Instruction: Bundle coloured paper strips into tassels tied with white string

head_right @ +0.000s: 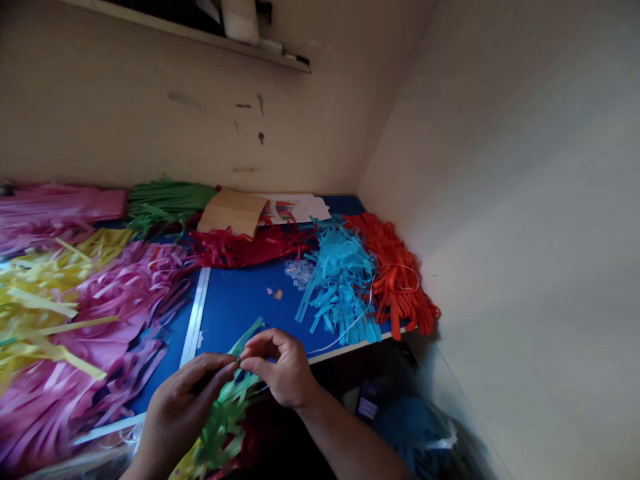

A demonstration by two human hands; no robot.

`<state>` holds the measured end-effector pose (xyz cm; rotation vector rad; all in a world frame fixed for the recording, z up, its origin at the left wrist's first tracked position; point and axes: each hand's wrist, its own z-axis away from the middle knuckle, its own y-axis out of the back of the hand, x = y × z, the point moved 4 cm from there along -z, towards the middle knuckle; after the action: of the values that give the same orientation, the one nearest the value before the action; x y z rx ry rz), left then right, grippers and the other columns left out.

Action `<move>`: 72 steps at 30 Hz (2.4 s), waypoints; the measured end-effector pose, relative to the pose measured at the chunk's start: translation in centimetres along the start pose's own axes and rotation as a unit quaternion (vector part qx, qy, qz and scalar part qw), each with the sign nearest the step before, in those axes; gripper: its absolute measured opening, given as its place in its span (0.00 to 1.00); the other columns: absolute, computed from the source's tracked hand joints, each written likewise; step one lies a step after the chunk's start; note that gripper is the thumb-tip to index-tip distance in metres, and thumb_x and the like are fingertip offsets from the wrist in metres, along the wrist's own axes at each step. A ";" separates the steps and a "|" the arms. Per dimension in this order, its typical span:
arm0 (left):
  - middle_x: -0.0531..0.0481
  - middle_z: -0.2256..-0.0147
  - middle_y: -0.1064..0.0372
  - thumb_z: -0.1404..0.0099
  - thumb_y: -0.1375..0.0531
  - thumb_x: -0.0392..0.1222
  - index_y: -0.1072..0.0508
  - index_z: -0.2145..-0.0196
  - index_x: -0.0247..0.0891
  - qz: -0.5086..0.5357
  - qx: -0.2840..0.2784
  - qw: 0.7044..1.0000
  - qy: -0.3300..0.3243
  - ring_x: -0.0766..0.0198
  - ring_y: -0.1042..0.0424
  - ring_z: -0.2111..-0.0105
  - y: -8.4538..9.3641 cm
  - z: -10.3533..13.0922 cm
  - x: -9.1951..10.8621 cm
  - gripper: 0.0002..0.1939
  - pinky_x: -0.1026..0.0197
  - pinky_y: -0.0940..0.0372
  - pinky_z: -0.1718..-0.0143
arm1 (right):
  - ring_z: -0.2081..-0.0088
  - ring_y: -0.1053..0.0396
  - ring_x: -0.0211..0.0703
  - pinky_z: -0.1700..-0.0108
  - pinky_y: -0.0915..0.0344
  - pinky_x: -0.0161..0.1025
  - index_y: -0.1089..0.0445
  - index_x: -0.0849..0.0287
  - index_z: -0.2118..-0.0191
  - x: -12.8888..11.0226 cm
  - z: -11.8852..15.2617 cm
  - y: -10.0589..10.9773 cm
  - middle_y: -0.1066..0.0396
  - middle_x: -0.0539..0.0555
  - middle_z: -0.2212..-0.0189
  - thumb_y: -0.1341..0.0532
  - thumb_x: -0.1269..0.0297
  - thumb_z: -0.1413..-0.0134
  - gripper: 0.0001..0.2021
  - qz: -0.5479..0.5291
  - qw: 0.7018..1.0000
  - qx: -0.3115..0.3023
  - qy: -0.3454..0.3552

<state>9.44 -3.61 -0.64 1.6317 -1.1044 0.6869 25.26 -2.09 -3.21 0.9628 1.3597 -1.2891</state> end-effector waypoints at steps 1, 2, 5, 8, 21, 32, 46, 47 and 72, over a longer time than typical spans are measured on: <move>0.51 0.72 0.22 0.37 0.38 0.49 0.22 0.70 0.42 -0.009 0.002 1.000 0.006 0.64 0.23 0.72 0.0 0.1 -0.1 0.10 0.68 0.29 0.71 | 0.68 0.26 0.39 0.61 0.30 0.34 0.24 0.56 0.67 0.1 0.1 0.1 0.23 0.49 0.71 0.25 0.61 0.60 0.13 0.006 1.000 0.007 -0.003; 0.52 0.72 0.22 0.37 0.37 0.49 0.22 0.70 0.42 -0.018 0.004 1.000 0.009 0.65 0.23 0.73 0.1 0.2 -0.2 0.09 0.68 0.29 0.71 | 0.68 0.26 0.39 0.62 0.30 0.34 0.25 0.56 0.68 0.2 0.1 0.1 0.23 0.49 0.72 0.25 0.61 0.60 0.12 0.021 1.000 0.014 0.000; 0.53 0.73 0.22 0.38 0.37 0.48 0.22 0.70 0.43 -0.020 -0.003 1.000 -0.011 0.65 0.23 0.73 0.4 0.2 -0.2 0.08 0.69 0.29 0.71 | 0.70 0.26 0.39 0.64 0.31 0.33 0.25 0.57 0.71 0.2 0.2 0.4 0.23 0.50 0.73 0.26 0.60 0.59 0.11 0.072 0.997 0.020 0.005; 0.52 0.72 0.21 0.37 0.38 0.46 0.21 0.71 0.43 0.010 -0.047 0.998 -0.044 0.65 0.22 0.73 0.6 0.0 0.1 0.08 0.69 0.28 0.70 | 0.71 0.27 0.39 0.66 0.31 0.33 0.25 0.57 0.73 0.2 0.2 0.4 0.23 0.50 0.75 0.27 0.56 0.58 0.11 0.082 0.997 -0.008 -0.001; 0.52 0.72 0.21 0.38 0.37 0.47 0.21 0.70 0.43 0.041 -0.093 0.995 -0.023 0.65 0.22 0.73 -0.1 0.1 0.6 0.08 0.70 0.29 0.71 | 0.65 0.26 0.40 0.60 0.31 0.34 0.22 0.57 0.66 -0.8 1.6 0.6 0.23 0.52 0.68 0.37 0.70 0.47 0.05 0.154 0.984 -0.045 0.072; 0.56 0.71 0.20 0.34 0.40 0.47 0.22 0.67 0.45 -0.096 -0.016 0.991 -0.095 0.67 0.21 0.73 0.5 0.9 0.9 0.08 0.73 0.30 0.69 | 0.71 0.27 0.38 0.68 0.34 0.31 0.24 0.57 0.69 0.0 1.5 1.2 0.23 0.50 0.73 0.30 0.63 0.53 0.05 0.155 0.988 -0.009 0.002; 0.50 0.72 0.21 0.35 0.40 0.49 0.20 0.70 0.43 -0.037 -0.026 0.997 -0.065 0.64 0.21 0.73 0.3 0.5 1.7 0.12 0.69 0.28 0.72 | 0.68 0.27 0.38 0.63 0.33 0.32 0.24 0.56 0.69 -1.7 2.5 1.1 0.23 0.49 0.71 0.35 0.67 0.48 0.02 0.217 0.972 -0.006 0.084; 0.51 0.73 0.21 0.35 0.40 0.48 0.20 0.71 0.43 -0.031 -0.035 0.997 -0.064 0.65 0.22 0.75 0.3 0.4 1.7 0.12 0.70 0.29 0.73 | 0.67 0.27 0.38 0.63 0.33 0.32 0.24 0.56 0.69 -1.5 2.5 1.1 0.23 0.50 0.71 0.34 0.67 0.48 0.01 0.211 0.975 -0.007 0.076; 0.58 0.69 0.23 0.33 0.42 0.32 0.27 0.61 0.44 -0.113 -0.026 0.952 -0.284 0.70 0.24 0.70 -0.7 0.2 3.3 0.08 0.59 0.37 0.46 | 0.65 0.25 0.39 0.60 0.30 0.34 0.23 0.56 0.69 -3.9 2.8 2.2 0.23 0.52 0.69 0.32 0.65 0.45 0.03 0.200 0.966 -0.019 0.165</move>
<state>11.46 -4.87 1.78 1.9295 -1.2898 0.0258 28.53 -4.28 0.31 1.3892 1.3410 -0.8178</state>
